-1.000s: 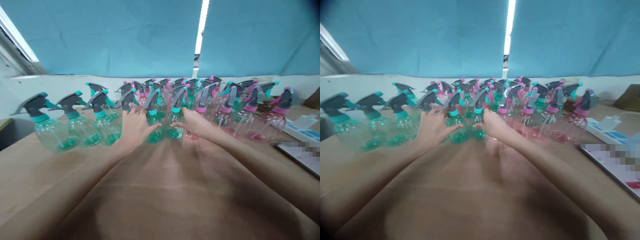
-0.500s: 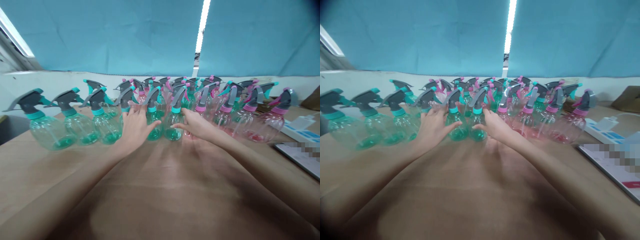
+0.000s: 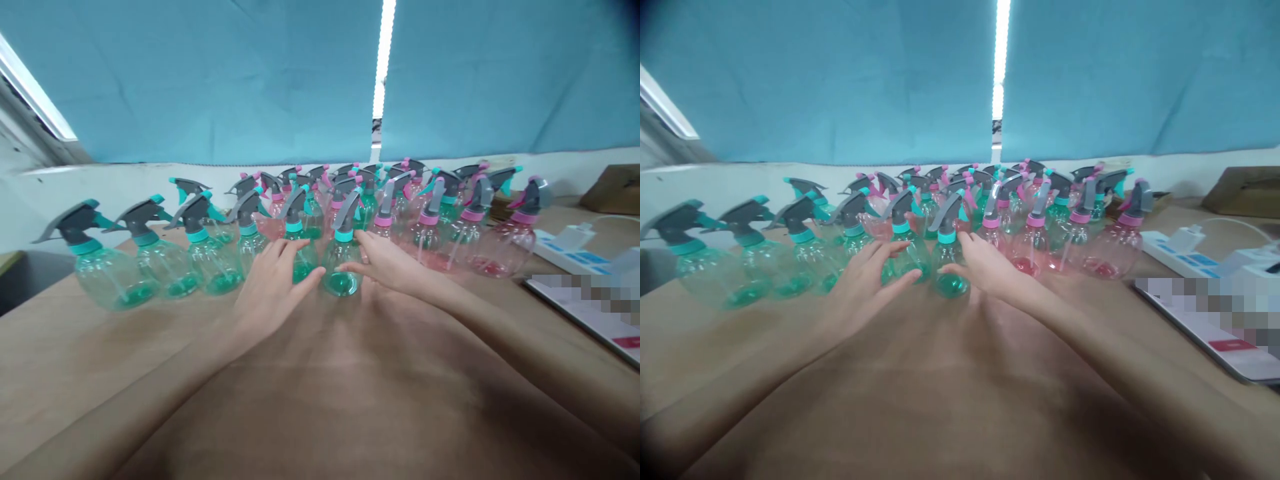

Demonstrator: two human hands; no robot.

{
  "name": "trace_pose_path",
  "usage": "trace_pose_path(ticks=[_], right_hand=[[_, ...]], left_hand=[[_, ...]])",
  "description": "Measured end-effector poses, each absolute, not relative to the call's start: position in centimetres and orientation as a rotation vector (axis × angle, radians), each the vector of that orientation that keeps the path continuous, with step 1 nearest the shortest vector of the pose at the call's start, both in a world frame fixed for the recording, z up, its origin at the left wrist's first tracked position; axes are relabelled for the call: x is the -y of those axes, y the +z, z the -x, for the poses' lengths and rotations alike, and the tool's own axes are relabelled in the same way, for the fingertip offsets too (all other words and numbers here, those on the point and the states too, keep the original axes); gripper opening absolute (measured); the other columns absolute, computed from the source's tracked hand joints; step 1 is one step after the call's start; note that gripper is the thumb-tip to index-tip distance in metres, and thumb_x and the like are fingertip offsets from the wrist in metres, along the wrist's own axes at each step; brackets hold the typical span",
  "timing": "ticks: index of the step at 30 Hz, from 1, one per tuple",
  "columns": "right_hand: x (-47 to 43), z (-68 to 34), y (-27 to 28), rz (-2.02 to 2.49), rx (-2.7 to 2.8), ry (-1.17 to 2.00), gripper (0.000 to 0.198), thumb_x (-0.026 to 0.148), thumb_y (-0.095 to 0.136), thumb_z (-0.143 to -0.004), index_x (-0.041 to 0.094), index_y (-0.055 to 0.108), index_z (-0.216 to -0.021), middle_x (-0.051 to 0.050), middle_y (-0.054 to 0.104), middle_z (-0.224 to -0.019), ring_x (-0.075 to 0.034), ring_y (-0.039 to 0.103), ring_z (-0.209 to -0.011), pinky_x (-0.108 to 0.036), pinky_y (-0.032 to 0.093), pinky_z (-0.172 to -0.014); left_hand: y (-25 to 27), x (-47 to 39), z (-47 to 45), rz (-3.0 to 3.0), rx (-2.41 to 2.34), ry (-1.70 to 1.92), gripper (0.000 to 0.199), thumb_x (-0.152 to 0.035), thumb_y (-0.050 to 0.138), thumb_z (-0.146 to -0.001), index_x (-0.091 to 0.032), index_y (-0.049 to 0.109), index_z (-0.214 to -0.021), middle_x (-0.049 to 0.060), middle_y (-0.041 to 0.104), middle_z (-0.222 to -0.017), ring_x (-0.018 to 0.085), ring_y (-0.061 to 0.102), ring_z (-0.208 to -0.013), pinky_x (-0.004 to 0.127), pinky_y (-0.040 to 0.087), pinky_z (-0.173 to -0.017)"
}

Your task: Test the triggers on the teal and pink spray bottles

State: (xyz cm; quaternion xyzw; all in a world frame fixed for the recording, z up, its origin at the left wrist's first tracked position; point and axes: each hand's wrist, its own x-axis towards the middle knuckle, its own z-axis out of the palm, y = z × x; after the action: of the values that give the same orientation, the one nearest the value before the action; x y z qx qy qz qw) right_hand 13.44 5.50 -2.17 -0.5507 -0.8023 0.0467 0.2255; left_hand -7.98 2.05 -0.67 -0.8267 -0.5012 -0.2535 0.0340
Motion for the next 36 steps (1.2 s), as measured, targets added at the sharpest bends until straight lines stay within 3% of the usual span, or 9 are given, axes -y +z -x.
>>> trace_pose_path(ticks=[9, 14, 16, 18, 21, 24, 29, 32, 36], right_hand=[[0.8, -14.0, -2.4, 1.424, 2.197, 0.163, 0.06, 0.052, 0.062, -0.083, 0.014, 0.045, -0.126, -0.018, 0.059, -0.118, -0.033, 0.062, -0.1, -0.046, 0.052, -0.076], [3.4, -14.5, -2.5, 1.412, 2.244, 0.142, 0.068, 0.052, 0.06, -0.083, 0.01, 0.039, -0.133, -0.021, 0.058, -0.122, -0.036, 0.063, -0.1, -0.05, 0.054, -0.076], [4.1, -14.7, -2.7, 1.382, 2.253, 0.105, 0.068, 0.052, 0.059, -0.084, 0.01, 0.039, -0.133, -0.022, 0.057, -0.124, -0.037, 0.061, -0.104, -0.051, 0.054, -0.077], [4.6, -14.8, -3.0, 1.36, 2.244, 0.061, 0.068, 0.056, 0.054, -0.085, 0.011, 0.04, -0.134, -0.023, 0.055, -0.127, -0.038, 0.06, -0.107, -0.051, 0.055, -0.076], [5.0, -15.1, -3.3, 1.354, 2.249, 0.054, 0.065, 0.059, 0.047, -0.088, 0.01, 0.043, -0.13, -0.024, 0.056, -0.124, -0.037, 0.065, -0.099, -0.048, 0.056, -0.068], [5.1, -16.2, -3.3, 1.299, 2.32, 0.137, 0.062, 0.059, 0.043, -0.09, 0.01, 0.046, -0.127, -0.02, 0.062, -0.113, -0.034, 0.067, -0.093, -0.044, 0.055, -0.065], [4.1, -19.4, -4.1, 1.215, 2.358, 0.258, 0.052, 0.056, 0.042, -0.093, 0.019, 0.047, -0.129, -0.014, 0.061, -0.123, -0.03, 0.061, -0.108, -0.044, 0.053, -0.08], [3.0, -21.1, -5.0, 1.256, 2.341, 0.313, 0.048, 0.052, 0.041, -0.095, 0.02, 0.048, -0.13, -0.012, 0.061, -0.122, -0.028, 0.059, -0.11, -0.046, 0.049, -0.088], [1.3, -22.0, -6.2, 1.238, 2.349, 0.362, 0.037, 0.046, 0.039, -0.097, 0.021, 0.06, -0.116, -0.009, 0.063, -0.119, -0.025, 0.058, -0.112, -0.044, 0.047, -0.095]], left_hand=[[1.2, -2.2, 2.4, 2.924, 1.599, -1.233, 0.058, -0.043, 0.063, -0.082, -0.019, 0.045, -0.132, 0.01, 0.056, -0.132, 0.025, 0.055, -0.116, 0.039, 0.044, -0.096], [0.7, -1.4, -0.3, 3.067, 1.345, -1.642, 0.03, -0.038, 0.06, -0.086, -0.02, 0.057, -0.109, 0.002, 0.064, -0.092, 0.016, 0.06, -0.081, 0.03, 0.047, -0.076], [0.2, -1.0, -0.9, 3.102, 1.32, -1.712, 0.021, -0.037, 0.059, -0.087, -0.019, 0.059, -0.098, -0.001, 0.06, -0.08, 0.014, 0.056, -0.072, 0.028, 0.046, -0.069], [-0.2, -0.8, -1.2, 3.111, 1.312, -1.789, 0.018, -0.032, 0.059, -0.086, -0.02, 0.059, -0.099, -0.002, 0.059, -0.081, 0.013, 0.056, -0.073, 0.027, 0.046, -0.07], [-0.6, -0.8, -1.2, 3.125, 1.331, -1.861, 0.021, -0.021, 0.057, -0.082, -0.022, 0.059, -0.103, -0.002, 0.058, -0.081, 0.014, 0.056, -0.076, 0.028, 0.047, -0.074], [-0.7, -0.8, -1.1, 3.168, 1.35, -1.897, 0.018, -0.017, 0.054, -0.078, -0.021, 0.059, -0.095, -0.003, 0.053, -0.075, 0.013, 0.053, -0.07, 0.031, 0.049, -0.075], [-0.8, -0.8, -1.1, 3.239, 1.365, -1.872, 0.008, -0.018, 0.052, -0.077, -0.021, 0.054, -0.084, -0.003, 0.049, -0.072, 0.013, 0.05, -0.064, 0.033, 0.05, -0.072], [-0.8, -0.8, -1.1, 3.209, 1.35, -1.855, 0.006, -0.016, 0.051, -0.078, -0.022, 0.052, -0.081, -0.004, 0.048, -0.07, 0.013, 0.05, -0.065, 0.033, 0.048, -0.078], [-0.4, -0.7, -1.1, 3.226, 1.455, -1.758, 0.009, -0.019, 0.055, -0.078, -0.023, 0.051, -0.084, -0.005, 0.05, -0.068, 0.013, 0.052, -0.065, 0.03, 0.048, -0.072]])
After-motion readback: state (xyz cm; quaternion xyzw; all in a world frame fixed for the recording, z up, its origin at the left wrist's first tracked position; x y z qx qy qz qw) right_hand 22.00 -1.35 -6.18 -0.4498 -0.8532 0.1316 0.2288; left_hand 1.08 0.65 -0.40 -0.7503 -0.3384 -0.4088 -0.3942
